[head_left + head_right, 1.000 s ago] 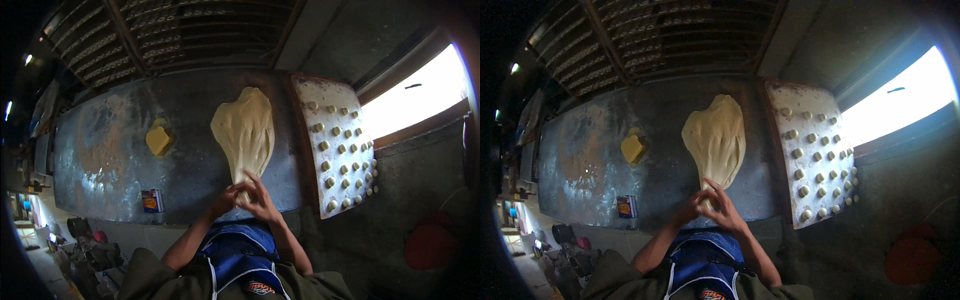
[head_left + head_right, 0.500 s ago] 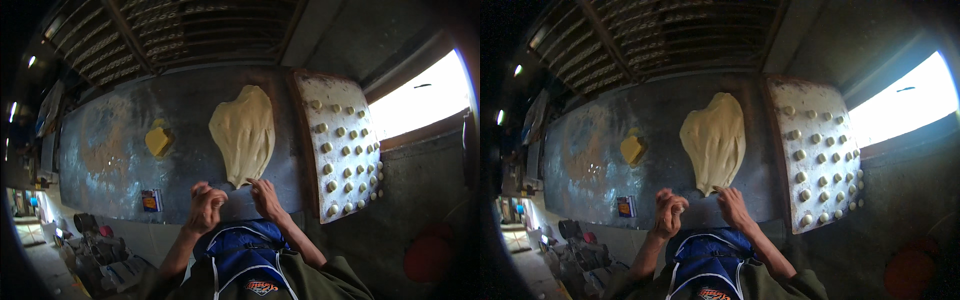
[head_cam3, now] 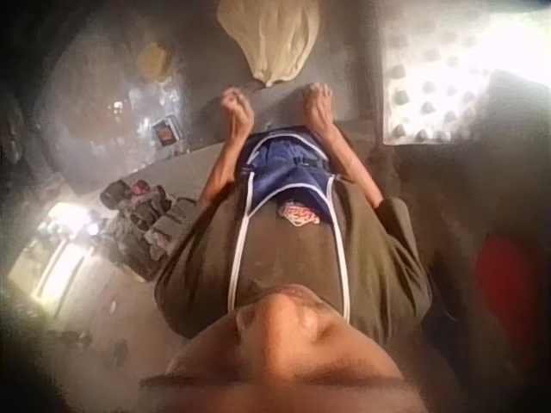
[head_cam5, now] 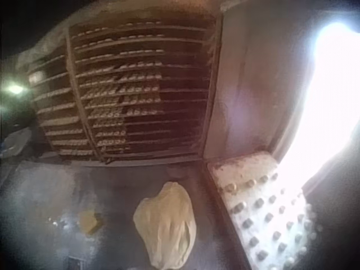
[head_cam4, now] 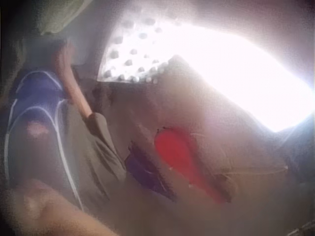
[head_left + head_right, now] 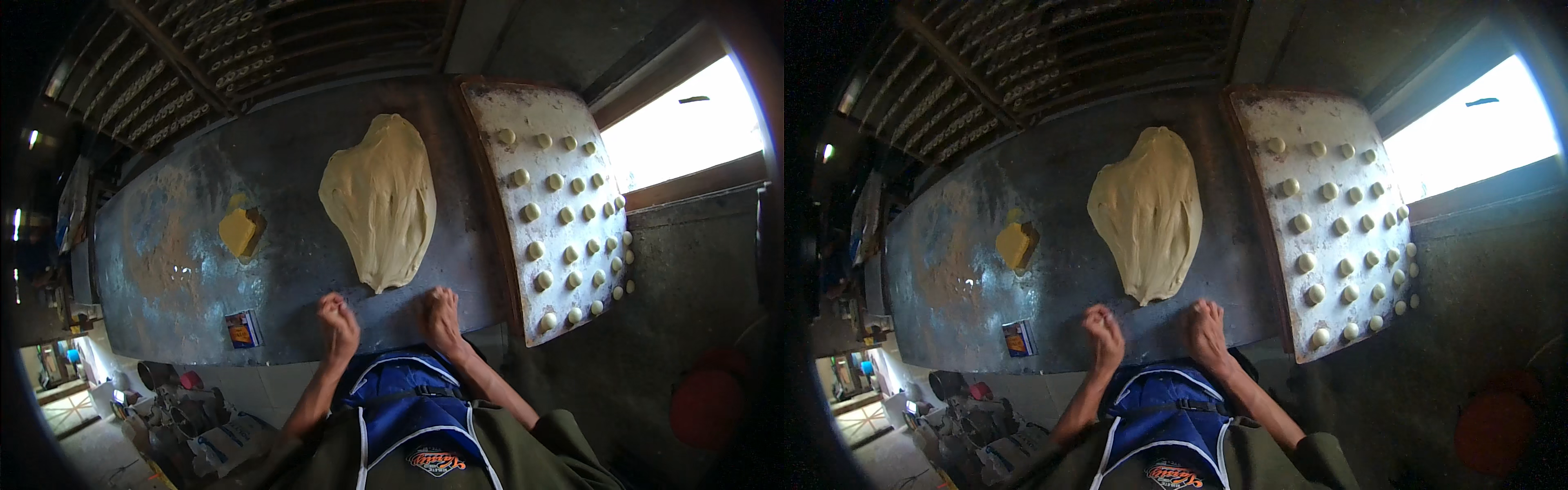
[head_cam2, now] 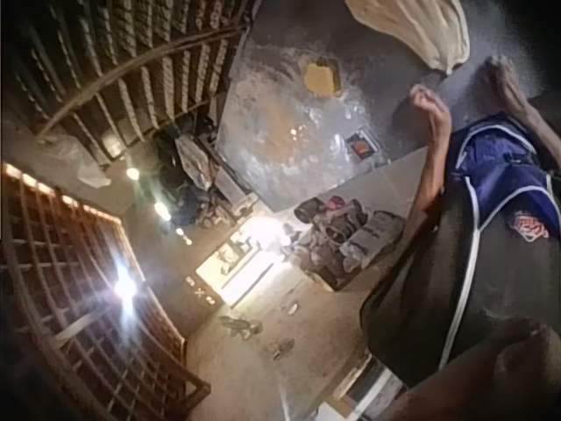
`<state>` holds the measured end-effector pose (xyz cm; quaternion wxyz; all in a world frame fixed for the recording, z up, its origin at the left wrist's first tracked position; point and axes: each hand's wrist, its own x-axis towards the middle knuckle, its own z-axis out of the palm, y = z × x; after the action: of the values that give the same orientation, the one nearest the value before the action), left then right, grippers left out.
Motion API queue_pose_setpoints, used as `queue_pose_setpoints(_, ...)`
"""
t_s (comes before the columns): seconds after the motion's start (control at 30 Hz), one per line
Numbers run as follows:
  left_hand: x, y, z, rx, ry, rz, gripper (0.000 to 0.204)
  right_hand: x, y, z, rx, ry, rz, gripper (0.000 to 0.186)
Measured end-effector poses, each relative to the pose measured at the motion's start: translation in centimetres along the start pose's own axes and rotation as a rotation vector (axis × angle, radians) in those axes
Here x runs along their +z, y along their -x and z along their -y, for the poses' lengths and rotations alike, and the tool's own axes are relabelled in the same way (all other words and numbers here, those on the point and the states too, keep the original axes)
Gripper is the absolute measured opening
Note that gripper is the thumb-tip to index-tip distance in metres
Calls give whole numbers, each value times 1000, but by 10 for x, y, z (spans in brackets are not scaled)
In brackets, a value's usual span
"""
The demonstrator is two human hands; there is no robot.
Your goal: The person tears small pieces from a large dough mass on a metal table, rolls them into balls, and places them on a wooden board. The person then moves the board to a multi-tiered wooden rack and returns to continue shaping more dough balls.
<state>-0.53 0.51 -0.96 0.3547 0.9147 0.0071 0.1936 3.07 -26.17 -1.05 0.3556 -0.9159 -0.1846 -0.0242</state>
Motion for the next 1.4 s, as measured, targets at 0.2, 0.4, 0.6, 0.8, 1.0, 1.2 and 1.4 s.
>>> queue_pose_setpoints(0.2, -19, -60, 26, -157, 18, -21, 34, -56, -76, -24, 13, 267, -32, 25)
queue_pose_setpoints(0.4, -22, 2, 0, 54, 69, 125, 33, -23, 6, -27, -175, -20, -112, 44)
queue_pose_setpoints(0.6, -16, -61, 12, -196, -3, -30, 35, -50, -87, -20, -21, 368, -78, 41)
queue_pose_setpoints(0.8, -29, -12, 12, 85, -41, 63, 26, -43, 9, -41, -203, 68, -42, 41)
queue_pose_setpoints(1.0, -17, -49, 10, -241, -2, -51, 23, -43, -84, -6, -49, 357, -134, 39)
queue_pose_setpoints(1.2, -63, -18, 46, 111, -142, 55, 18, -51, -11, -60, -24, 284, 111, 31)
queue_pose_setpoints(1.4, -34, -16, 27, -186, -27, -91, 20, -20, -60, 5, -80, 342, -234, 39)
